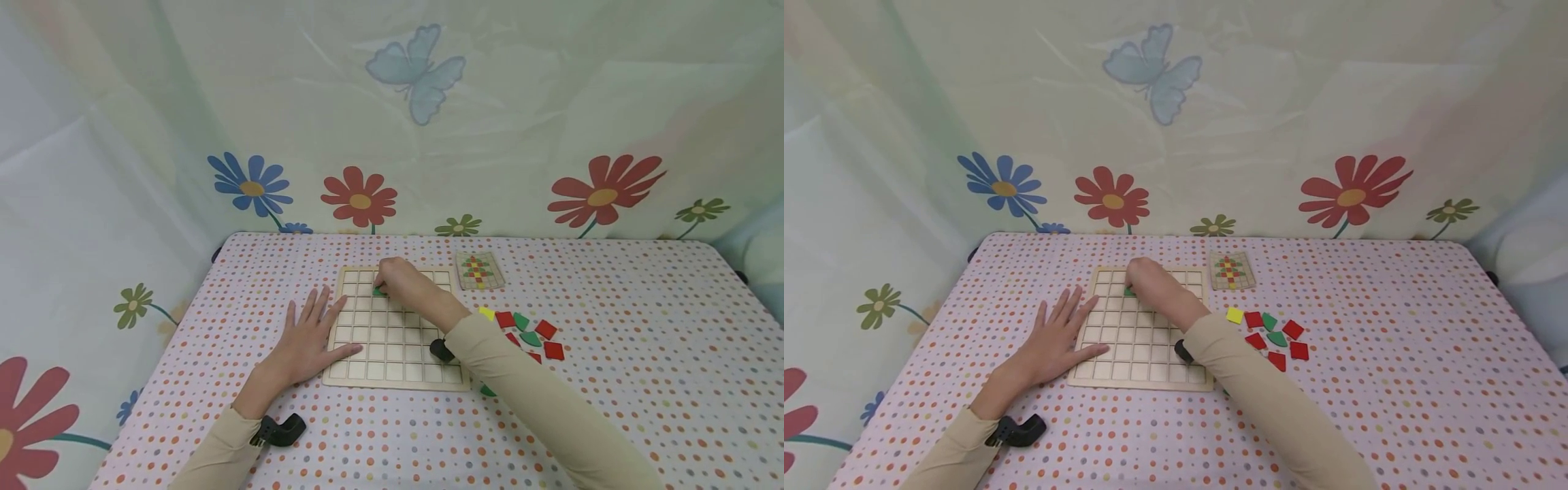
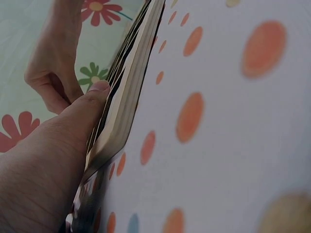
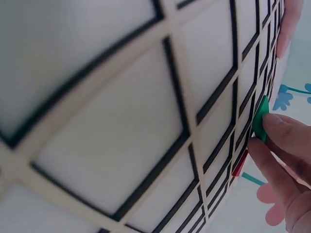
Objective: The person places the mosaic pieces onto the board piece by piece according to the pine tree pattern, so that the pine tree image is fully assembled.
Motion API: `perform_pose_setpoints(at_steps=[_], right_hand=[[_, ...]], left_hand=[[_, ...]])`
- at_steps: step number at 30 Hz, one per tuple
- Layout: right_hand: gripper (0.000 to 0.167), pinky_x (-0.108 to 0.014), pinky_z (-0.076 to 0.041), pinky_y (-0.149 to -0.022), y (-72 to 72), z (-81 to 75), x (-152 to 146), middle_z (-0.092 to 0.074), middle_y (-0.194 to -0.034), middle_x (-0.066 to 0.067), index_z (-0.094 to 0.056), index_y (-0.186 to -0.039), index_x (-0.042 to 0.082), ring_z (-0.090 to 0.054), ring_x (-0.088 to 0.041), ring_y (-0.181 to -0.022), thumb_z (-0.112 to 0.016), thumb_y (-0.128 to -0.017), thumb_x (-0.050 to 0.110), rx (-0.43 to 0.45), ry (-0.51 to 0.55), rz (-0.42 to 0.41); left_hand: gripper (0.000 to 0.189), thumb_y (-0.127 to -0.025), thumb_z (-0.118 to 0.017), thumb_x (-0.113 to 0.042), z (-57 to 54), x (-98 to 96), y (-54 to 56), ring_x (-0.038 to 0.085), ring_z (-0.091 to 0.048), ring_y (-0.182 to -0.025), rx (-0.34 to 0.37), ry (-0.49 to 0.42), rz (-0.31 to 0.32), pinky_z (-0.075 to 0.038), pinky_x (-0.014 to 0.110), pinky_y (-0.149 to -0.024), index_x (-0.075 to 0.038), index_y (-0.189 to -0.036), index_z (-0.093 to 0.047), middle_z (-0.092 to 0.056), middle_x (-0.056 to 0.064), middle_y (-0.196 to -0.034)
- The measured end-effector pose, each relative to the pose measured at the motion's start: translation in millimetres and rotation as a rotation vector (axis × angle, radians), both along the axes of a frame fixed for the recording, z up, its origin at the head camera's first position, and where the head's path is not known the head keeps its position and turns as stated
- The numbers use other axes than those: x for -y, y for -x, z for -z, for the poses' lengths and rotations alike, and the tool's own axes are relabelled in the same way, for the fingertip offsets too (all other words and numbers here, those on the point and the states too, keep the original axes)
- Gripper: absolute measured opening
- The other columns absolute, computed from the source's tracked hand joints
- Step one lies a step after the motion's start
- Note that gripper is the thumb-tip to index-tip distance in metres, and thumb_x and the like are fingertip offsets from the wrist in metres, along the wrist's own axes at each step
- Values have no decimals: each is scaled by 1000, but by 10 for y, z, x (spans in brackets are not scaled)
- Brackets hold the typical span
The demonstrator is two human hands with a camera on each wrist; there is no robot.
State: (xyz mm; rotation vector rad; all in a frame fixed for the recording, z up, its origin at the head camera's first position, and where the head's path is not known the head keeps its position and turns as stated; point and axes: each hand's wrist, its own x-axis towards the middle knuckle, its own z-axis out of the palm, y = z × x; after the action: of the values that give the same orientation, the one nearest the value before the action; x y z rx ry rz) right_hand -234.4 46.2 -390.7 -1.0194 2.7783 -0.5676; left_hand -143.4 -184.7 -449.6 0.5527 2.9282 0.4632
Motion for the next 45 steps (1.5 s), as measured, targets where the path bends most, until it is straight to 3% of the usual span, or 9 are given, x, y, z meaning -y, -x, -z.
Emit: perform_pose_setpoints(at_steps=[5,9,16,20,25,31,35,38,45], right_hand=[[16,-26,-60,-84,-8,14,-6,-72,-98,-13,-82,-105,-2,-71,-26,-99,-69,-97,-7,-48,5,-26],[16,-29,-60,-85,-14,26,-51,-73,-101,-14,-81,-107,-4,-71,-28,-101,-70,-97,-7,14,60,-12],[23,-32,-57,-82,-88,-50,-215,-71,-112,-17,-76,-119,-7,-68,-27,-98,-69,-98,-3,75,103,-57],[26,-36,-57,-84,-218,-152,-363,-70,-117,-17,-74,-124,-4,-67,-28,-101,-70,-99,3,90,119,-59],[23,-37,-58,-87,-487,-224,-633,-70,-116,-11,-77,-120,0,-67,-26,-104,-74,-98,7,130,102,-75],[17,-32,-58,-83,-835,-218,-1027,-69,-109,-1,-80,-111,7,-66,-18,-99,-79,-94,8,110,27,-98],[15,-30,-58,-80,-1015,-181,-1272,-66,-109,4,-80,-107,10,-65,-15,-97,-81,-92,8,136,31,-92],[17,-30,-59,-80,-1107,-140,-1397,-66,-111,5,-80,-107,11,-65,-14,-97,-83,-91,10,163,45,-82],[24,-30,-59,-83,-1172,-45,-1520,-66,-111,5,-80,-108,14,-65,-14,-101,-87,-85,8,126,46,-90]], left_hand=[[98,-97,-57,-69,-3,2,0,39,4,-161,-4,-10,-1,4,71,-121,-17,-169,-18,-1,18,-174],[97,-97,-58,-68,-1,-3,-6,39,3,-160,-11,-24,3,3,72,-121,-16,-169,-20,-2,19,-174],[98,-97,-58,-69,-12,-16,-4,39,3,-160,-7,-8,1,2,72,-121,-15,-169,-20,-2,19,-174],[98,-96,-58,-69,-17,-8,1,40,2,-161,-15,-2,-7,2,72,-121,-15,-169,-20,-4,19,-174],[97,-96,-59,-68,-10,28,-24,40,1,-160,-9,-14,-11,2,72,-121,-15,-169,-22,-5,19,-174],[96,-96,-60,-67,-3,39,-32,40,-1,-160,-28,-24,-4,1,73,-121,-15,-168,-24,-7,20,-174],[96,-96,-59,-67,-1,35,-29,41,-1,-160,-33,-16,0,1,72,-121,-14,-168,-24,-7,20,-174],[96,-96,-60,-66,-5,35,-39,41,-1,-160,-31,-26,3,1,73,-121,-14,-168,-23,-7,21,-174],[96,-97,-60,-65,-12,35,-61,41,-2,-160,-31,-39,-1,2,73,-121,-14,-168,-23,-7,21,-174]])
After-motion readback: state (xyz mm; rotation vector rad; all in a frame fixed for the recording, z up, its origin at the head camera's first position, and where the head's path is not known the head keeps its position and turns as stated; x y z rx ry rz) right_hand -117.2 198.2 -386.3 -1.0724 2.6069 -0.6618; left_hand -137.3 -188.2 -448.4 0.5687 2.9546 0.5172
